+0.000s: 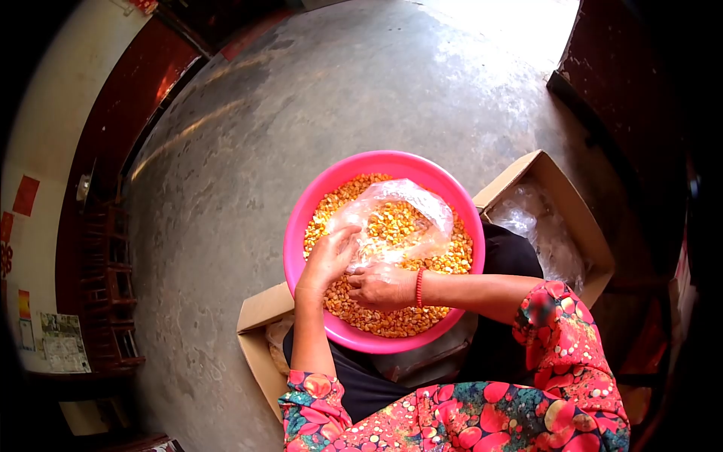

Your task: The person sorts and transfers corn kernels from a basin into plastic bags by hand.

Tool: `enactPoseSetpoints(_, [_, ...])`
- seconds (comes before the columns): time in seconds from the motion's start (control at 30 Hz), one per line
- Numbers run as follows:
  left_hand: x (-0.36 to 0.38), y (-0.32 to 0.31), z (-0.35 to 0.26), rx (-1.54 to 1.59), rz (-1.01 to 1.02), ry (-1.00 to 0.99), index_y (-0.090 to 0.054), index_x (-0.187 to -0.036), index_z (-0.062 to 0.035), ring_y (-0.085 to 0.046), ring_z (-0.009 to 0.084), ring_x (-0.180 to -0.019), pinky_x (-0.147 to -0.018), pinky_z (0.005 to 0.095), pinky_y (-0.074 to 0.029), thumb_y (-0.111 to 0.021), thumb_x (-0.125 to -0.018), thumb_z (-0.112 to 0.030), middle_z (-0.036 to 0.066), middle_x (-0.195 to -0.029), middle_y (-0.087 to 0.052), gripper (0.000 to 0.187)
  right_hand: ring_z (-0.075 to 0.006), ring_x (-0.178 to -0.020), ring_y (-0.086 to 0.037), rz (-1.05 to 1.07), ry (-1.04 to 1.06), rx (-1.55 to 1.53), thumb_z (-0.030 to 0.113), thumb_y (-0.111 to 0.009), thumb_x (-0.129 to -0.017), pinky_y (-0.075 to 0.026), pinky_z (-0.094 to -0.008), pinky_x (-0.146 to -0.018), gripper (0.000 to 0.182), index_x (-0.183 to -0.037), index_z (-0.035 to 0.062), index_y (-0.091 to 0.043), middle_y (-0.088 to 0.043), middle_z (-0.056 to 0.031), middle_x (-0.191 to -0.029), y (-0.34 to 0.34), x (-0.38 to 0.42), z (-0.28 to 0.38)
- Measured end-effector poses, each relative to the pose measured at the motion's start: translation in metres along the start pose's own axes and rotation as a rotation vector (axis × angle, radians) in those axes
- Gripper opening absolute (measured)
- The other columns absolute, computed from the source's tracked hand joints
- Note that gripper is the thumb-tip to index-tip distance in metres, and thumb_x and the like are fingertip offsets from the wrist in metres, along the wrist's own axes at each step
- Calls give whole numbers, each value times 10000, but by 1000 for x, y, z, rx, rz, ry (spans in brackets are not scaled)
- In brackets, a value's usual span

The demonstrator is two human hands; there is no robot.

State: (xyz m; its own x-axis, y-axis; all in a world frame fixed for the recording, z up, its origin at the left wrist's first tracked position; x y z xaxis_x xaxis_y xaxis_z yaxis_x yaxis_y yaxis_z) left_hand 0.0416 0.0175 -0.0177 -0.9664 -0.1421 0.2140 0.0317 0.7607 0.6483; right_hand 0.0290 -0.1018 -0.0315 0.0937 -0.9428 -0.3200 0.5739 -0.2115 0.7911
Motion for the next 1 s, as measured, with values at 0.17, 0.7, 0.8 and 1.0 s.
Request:
enactPoseSetpoints(0.17, [-1, 0, -3, -30, 1, -6, -597, -1167, -37, -588, 219, -1067, -924, 331, -440, -611, -851, -157, 144, -1117, -636, 338, -248, -756, -593, -45, 37, 239, 207, -529, -796, -487, -392, -665, 144, -756, 96, -612, -588, -75, -760, -16, 5, 0])
enactPoseSetpoints(0.7, [1, 0, -4, -30, 10, 6, -603, -1158, -36, -588, 235, -1071, -925, 332, -438, -615, -852, -185, 152, -1121, -632, 340, -340, -618, -612, 217, -112, -133, 236, -543, -808, -486, -460, -573, 215, -768, 40, -622, -624, -178, -686, -23, 7, 8])
enactPoseSetpoints(0.8, [1, 0, -5, -34, 8, 1, -602, -1157, -35, -588, 233, -1073, -925, 334, -439, -614, -854, -188, 148, -1122, -633, 340, -347, -595, -593, 32, -171, -472, 247, -539, -827, -474, -473, -589, 229, -779, 40, -623, -631, -185, -714, -11, 2, 0])
enactPoseSetpoints(1.0, [2, 1, -7, -35, 12, 25, -598, -1159, -34, -590, 232, -1070, -922, 337, -443, -615, -854, -188, 151, -1123, -631, 343, -48, -448, -335, 257, -803, -1535, 227, -496, -897, -234, -213, -405, 181, -813, 83, -564, -350, 52, -550, -11, 6, -11])
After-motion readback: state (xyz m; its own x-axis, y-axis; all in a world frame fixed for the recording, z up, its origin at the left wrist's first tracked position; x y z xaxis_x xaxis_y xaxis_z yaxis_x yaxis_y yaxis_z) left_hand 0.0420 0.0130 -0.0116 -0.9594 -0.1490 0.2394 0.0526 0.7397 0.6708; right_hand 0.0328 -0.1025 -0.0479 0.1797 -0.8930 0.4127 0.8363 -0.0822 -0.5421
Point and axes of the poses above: each hand's wrist, its own x-axis away from the middle knuckle, its own y-axis out of the back of the hand, z = x × y, the point moved 5 cm from there along -x, towards the middle knuckle
